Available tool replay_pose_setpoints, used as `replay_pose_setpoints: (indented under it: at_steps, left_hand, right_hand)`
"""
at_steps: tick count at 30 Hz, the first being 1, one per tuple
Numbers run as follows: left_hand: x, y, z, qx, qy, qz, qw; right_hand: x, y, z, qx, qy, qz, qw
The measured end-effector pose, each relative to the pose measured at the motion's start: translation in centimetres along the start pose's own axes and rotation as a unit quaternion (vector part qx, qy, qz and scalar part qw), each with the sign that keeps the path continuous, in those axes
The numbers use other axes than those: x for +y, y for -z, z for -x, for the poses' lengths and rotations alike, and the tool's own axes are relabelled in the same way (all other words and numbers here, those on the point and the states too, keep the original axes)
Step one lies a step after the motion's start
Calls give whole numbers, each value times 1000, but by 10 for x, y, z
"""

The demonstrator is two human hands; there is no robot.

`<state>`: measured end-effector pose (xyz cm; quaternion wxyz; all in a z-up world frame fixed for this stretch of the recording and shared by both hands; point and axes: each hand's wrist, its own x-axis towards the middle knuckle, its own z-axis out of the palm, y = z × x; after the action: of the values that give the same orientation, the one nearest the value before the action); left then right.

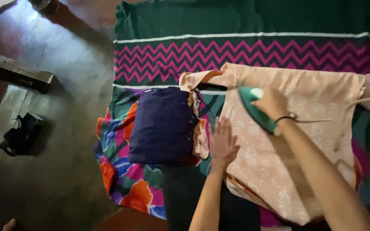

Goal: The person irons a light-colored garment on a fabric-covered surface, smooths it with their hands, and then folds it into a smaller rectangle before placing it on a stack of other items.

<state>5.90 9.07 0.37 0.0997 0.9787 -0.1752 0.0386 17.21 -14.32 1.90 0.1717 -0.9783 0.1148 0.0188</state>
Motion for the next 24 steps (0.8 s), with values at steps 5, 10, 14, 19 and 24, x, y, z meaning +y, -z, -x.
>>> replay_pose_setpoints:
  at_steps: [5,10,14,19,24]
  left_hand:
    - [5,-14,-1,72,5,113,991]
    - [6,-11,0,46,14,103,994]
    - [5,-7,-5,41,15,113,993]
    - [4,-8,-5,53,13,116,992]
    - [4,-8,-8,49,21,114,992]
  right_hand:
    - [62,14,-1,-31,-70,-48,996]
    - [89,31,4,-99,-73,34,992]
    - [104,38,26,-190,157,127,961]
    - [116,53,9,-78,-18,31,996]
    - [121,49,25,-157,128,75,976]
